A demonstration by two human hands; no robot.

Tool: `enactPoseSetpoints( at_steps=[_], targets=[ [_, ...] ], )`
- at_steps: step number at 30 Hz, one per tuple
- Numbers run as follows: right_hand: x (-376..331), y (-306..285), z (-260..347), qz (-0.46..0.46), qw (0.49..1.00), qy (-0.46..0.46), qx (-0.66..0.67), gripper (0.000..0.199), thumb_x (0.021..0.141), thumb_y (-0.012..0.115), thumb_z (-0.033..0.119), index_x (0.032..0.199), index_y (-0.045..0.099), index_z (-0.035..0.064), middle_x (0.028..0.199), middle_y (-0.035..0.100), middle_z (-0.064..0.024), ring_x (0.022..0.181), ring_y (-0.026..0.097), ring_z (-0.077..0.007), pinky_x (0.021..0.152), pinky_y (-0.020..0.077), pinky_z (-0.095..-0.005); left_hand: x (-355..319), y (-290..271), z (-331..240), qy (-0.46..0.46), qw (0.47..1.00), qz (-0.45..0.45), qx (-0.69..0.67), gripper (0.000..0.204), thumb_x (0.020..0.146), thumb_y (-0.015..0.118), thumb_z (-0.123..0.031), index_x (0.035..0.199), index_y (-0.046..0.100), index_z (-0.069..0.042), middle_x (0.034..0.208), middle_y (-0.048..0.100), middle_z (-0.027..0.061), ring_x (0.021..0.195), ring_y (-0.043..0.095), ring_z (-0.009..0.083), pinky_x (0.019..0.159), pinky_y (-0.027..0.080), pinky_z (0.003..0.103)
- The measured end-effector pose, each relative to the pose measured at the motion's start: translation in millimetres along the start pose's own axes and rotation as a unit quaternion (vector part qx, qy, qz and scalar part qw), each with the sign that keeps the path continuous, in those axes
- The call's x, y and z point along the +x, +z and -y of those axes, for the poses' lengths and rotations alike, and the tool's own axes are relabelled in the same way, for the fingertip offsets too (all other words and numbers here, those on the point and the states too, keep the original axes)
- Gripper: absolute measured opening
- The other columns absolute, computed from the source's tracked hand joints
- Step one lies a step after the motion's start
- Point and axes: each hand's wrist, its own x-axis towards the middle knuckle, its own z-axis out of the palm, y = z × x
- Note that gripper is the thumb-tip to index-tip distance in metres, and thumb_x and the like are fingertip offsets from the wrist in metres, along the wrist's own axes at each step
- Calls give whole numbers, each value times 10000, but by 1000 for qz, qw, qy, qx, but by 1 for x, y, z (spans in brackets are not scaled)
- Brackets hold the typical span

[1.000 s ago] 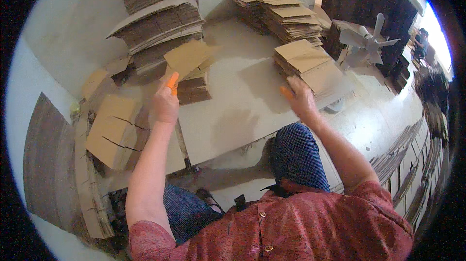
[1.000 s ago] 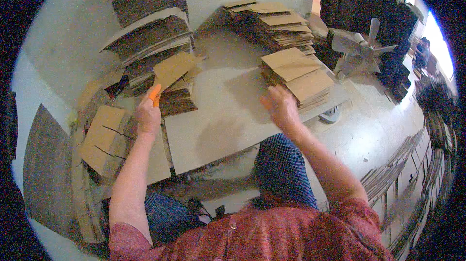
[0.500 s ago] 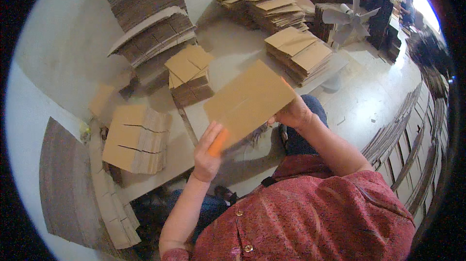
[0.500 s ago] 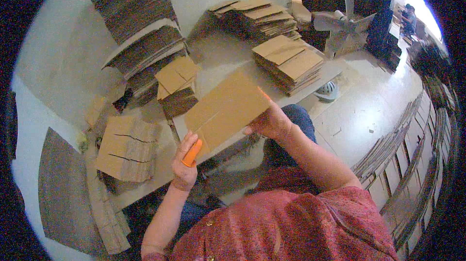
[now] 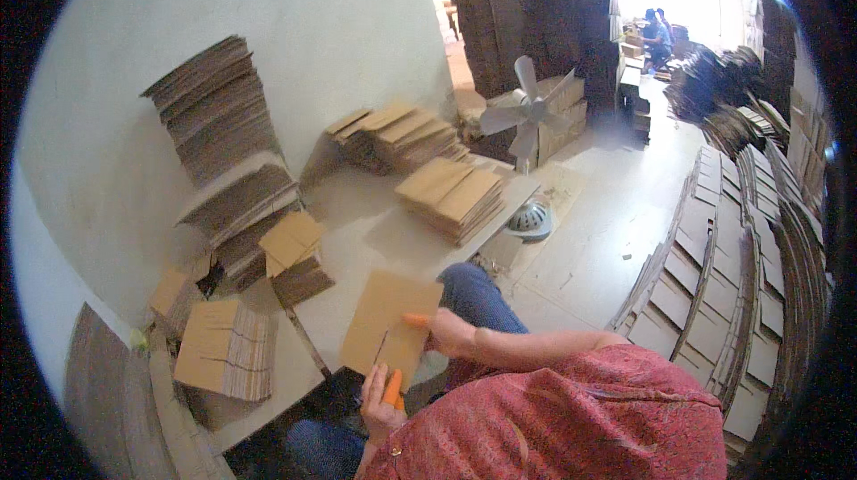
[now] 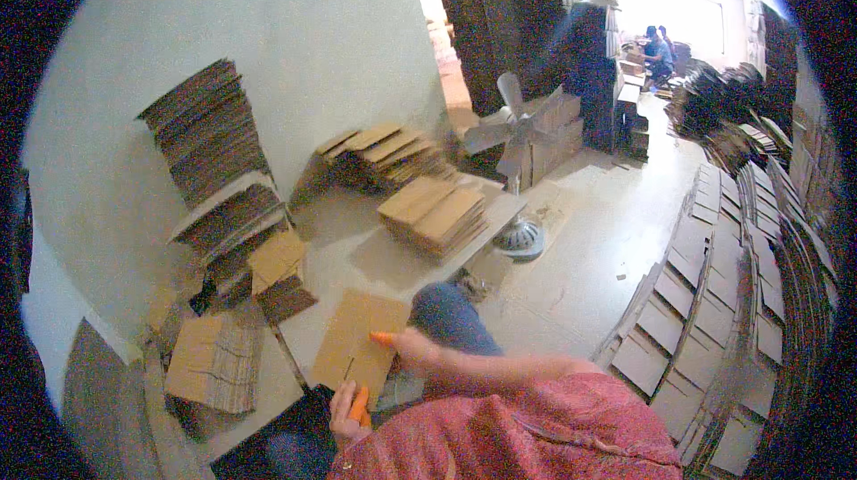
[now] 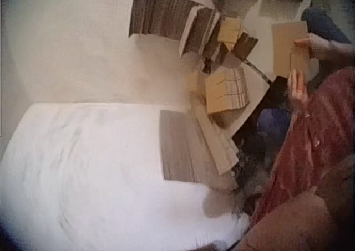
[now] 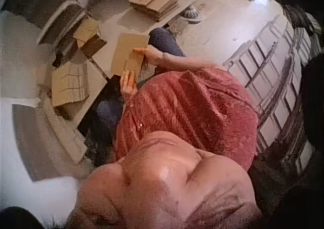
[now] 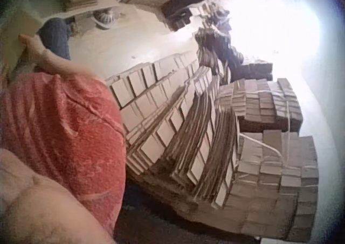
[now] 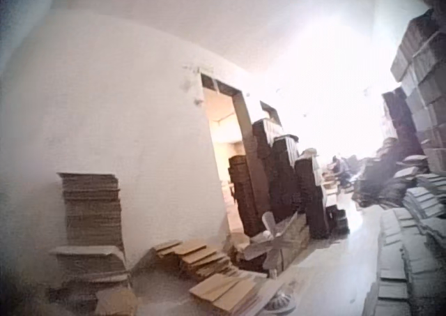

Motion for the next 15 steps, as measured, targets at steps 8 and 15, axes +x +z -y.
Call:
enactPoseSetpoints(
  at_steps=[8, 15],
  targets=[
    [-29, -27, -9, -2, 998, -1, -64, 316, 838, 596, 211, 1099, 561, 37, 1047, 602, -85, 915, 587, -222, 747, 493, -364, -11, 14, -5, 18, 996, 77, -27, 348, 684, 633, -45, 1031, 636, -67, 1123, 562, 111, 1047, 521, 306, 868, 456, 366],
    [-19, -54, -25, -18, 991, -73, -109, 245, 842, 557, 151, 1042, 583, 10, 964, 639, -96, 859, 594, -196, 749, 476, -345, -29, 27, 21, -131, 985, 78, -80, 297, 796, 621, -169, 1073, 595, -66, 1151, 557, 116, 1003, 548, 301, 833, 462, 364]
  ],
)
